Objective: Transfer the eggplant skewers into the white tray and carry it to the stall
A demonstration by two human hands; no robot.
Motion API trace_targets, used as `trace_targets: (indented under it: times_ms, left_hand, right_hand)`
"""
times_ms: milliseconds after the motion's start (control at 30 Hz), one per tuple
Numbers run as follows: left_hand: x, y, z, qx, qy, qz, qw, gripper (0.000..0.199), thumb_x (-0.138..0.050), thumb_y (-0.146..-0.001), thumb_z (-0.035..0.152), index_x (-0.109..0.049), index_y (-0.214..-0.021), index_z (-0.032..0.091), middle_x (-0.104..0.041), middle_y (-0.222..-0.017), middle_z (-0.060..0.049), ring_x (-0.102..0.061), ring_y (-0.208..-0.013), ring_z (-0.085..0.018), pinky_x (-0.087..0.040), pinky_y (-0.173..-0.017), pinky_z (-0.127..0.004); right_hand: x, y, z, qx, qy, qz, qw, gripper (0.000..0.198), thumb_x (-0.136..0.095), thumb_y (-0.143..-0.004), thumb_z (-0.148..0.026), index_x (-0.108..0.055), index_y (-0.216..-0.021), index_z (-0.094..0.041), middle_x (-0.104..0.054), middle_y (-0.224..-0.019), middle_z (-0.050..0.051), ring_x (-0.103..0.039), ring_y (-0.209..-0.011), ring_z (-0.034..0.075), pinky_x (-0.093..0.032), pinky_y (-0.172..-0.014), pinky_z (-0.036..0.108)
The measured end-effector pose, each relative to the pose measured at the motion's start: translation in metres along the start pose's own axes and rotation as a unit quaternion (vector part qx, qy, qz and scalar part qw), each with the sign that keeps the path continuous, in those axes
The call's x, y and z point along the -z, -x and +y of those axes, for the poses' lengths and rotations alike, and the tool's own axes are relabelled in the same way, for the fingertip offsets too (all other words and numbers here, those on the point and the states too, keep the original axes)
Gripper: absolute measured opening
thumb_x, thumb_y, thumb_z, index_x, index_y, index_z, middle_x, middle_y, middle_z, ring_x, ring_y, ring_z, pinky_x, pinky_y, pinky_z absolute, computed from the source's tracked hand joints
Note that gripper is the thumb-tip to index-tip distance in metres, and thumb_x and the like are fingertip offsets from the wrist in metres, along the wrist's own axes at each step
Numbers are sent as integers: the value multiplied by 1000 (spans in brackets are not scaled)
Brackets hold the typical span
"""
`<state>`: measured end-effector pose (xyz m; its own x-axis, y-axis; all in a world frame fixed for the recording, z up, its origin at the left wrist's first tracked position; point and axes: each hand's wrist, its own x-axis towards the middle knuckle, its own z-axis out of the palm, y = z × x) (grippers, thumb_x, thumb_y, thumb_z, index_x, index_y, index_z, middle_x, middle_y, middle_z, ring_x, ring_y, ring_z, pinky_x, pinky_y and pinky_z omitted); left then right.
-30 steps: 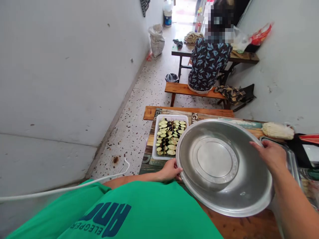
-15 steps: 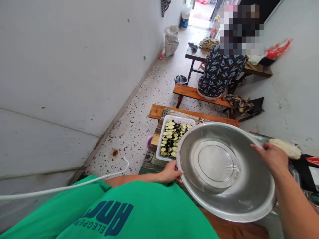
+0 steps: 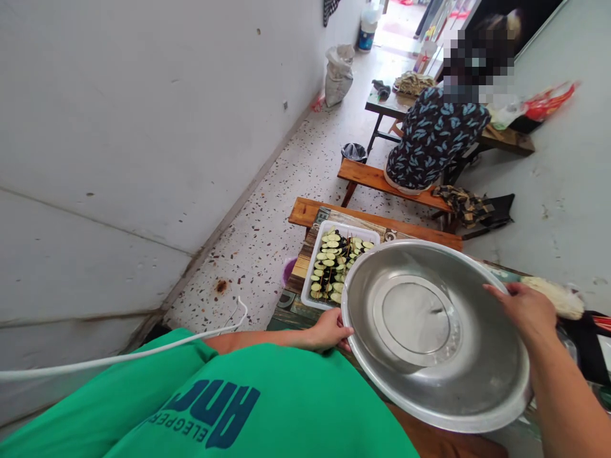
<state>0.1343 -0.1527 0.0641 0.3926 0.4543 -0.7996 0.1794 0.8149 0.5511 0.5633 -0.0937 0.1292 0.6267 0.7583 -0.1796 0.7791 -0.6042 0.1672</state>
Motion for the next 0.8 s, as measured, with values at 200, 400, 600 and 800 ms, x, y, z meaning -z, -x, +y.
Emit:
trace_targets:
  times_ms: [200,400,600,800]
  left_hand:
    - [0,-2,0,1,-5,3,1000,19,-54,-84,-2,-46,-84,16,-54,-50,8,-60,-45,-10,-56,-51,-22]
    - [-2,-2,4,10,-9,3,1000,20,-54,-85,-1,-45,-86,16,-53,-49,10,-58,-43,-9,-55,-49,-21]
    - [-4,-4,3,11,-16,1,1000,17,-54,-85,-1,-47,-85,15,-53,-48,8,-59,-45,-10,-56,-52,-22]
    - [-5,-6,2,9,-17,-4,1000,18,-54,-85,-1,-46,-87,15,-54,-48,8,-59,-45,-10,-55,-51,-23]
  right_hand:
    - [-2,-6,2,12,-3,1,1000,45,-55,-64,-70,-50,-69,-25,-56,-61,5,-52,-64,25,-36,-60,34]
    - [-3,-9,2,-2,35,-16,999,45,-51,-68,-70,-51,-70,-25,-57,-67,6,-51,-67,25,-35,-60,33]
    - [-5,-11,6,4,15,-8,1000,46,-52,-66,-71,-51,-70,-26,-56,-65,6,-50,-65,25,-35,-59,34]
    - [-2,-10,4,-9,10,-9,1000,44,-55,-65,-69,-52,-69,-26,-54,-62,5,-49,-63,25,-34,-60,33]
